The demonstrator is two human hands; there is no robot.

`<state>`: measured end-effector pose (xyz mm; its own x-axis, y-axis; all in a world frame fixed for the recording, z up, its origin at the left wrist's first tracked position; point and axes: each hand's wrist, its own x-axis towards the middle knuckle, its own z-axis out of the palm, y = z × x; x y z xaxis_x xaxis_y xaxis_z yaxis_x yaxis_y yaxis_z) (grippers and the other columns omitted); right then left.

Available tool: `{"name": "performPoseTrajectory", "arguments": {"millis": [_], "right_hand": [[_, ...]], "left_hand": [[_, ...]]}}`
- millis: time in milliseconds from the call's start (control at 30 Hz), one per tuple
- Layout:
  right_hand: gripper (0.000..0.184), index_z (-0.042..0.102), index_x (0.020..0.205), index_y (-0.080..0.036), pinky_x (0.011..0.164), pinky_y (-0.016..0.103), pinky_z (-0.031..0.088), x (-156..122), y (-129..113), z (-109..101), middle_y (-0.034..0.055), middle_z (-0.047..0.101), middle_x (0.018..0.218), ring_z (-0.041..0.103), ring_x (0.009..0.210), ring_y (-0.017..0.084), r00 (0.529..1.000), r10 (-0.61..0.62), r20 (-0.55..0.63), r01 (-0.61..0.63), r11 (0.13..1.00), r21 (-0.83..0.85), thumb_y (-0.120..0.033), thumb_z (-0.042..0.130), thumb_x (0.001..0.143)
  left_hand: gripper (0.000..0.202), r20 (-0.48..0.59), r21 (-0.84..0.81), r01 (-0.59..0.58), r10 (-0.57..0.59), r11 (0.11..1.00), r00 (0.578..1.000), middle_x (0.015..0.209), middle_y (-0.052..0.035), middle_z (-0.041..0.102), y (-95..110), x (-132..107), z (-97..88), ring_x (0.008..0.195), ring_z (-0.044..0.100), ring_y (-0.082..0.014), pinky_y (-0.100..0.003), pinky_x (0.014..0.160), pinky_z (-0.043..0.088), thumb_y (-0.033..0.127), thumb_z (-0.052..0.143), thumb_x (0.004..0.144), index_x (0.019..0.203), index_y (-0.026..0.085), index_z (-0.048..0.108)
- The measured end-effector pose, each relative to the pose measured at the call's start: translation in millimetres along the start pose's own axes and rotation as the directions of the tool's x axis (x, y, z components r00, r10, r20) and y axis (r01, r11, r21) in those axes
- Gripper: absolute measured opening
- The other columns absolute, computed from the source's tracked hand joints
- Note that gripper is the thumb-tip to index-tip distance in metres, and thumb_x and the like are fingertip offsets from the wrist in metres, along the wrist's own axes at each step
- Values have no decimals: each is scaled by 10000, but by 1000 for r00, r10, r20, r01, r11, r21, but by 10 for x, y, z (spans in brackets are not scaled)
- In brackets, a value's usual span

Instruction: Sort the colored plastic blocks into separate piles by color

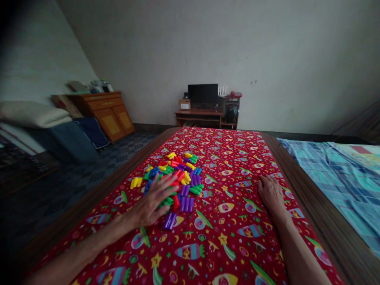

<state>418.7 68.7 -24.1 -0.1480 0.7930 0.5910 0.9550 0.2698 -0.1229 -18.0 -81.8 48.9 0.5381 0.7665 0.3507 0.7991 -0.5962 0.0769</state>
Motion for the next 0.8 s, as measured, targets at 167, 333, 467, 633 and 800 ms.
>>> {"name": "performPoseTrajectory", "arguments": {"millis": [167, 333, 467, 633, 800], "right_hand": [[352, 689, 1006, -131, 891, 420, 482, -8, 13, 10, 150, 692, 999, 619, 972, 283, 1000, 10, -24, -9, 1000, 19, -288, 392, 904], [331, 689, 931, -158, 836, 403, 489, 7, 6, -18, 123, 682, 888, 617, 859, 257, 1000, -27, 7, 27, 999, 18, -267, 377, 905], [339, 687, 942, -149, 852, 411, 488, 8, -3, -27, 133, 685, 922, 617, 883, 265, 1000, -23, 1, 23, 1000, 12, -276, 374, 910], [351, 688, 972, -140, 874, 414, 493, 5, -3, -5, 139, 693, 977, 622, 941, 274, 1000, 8, -5, -8, 1000, 12, -283, 374, 912], [374, 692, 991, -122, 899, 425, 491, 3, 12, 29, 153, 698, 994, 625, 966, 286, 1000, 1, -8, -1, 1000, -7, -290, 368, 910]], "left_hand": [[443, 216, 53, -234, 218, 971, 952, 1545, 39, 376, 176, 120, 149, 1472, 214, -254, -547, 1206, 32, 434, 468, 947, 1388, 386, 477], [409, 111, 183, -52, 32, 982, 993, 1526, -24, 415, -189, 279, 105, 1443, 288, -262, -544, 1201, 75, 447, 524, 934, 1321, 323, 566], [476, -21, 136, 125, -123, 983, 992, 1502, -38, 450, -500, 104, -32, 1428, 315, -275, -542, 1196, 114, 538, 446, 942, 1350, 312, 541], [664, -292, -74, 569, -564, 819, 773, 1484, -108, 460, -1026, -211, 11, 1419, 340, -255, -511, 1186, 195, 524, 91, 972, 1380, 191, 495], [886, -149, -277, 682, -732, 677, 665, 1427, -259, 473, -1208, -245, 254, 1370, 418, -295, -462, 1163, 294, 620, 28, 908, 1369, -18, 436]]}}
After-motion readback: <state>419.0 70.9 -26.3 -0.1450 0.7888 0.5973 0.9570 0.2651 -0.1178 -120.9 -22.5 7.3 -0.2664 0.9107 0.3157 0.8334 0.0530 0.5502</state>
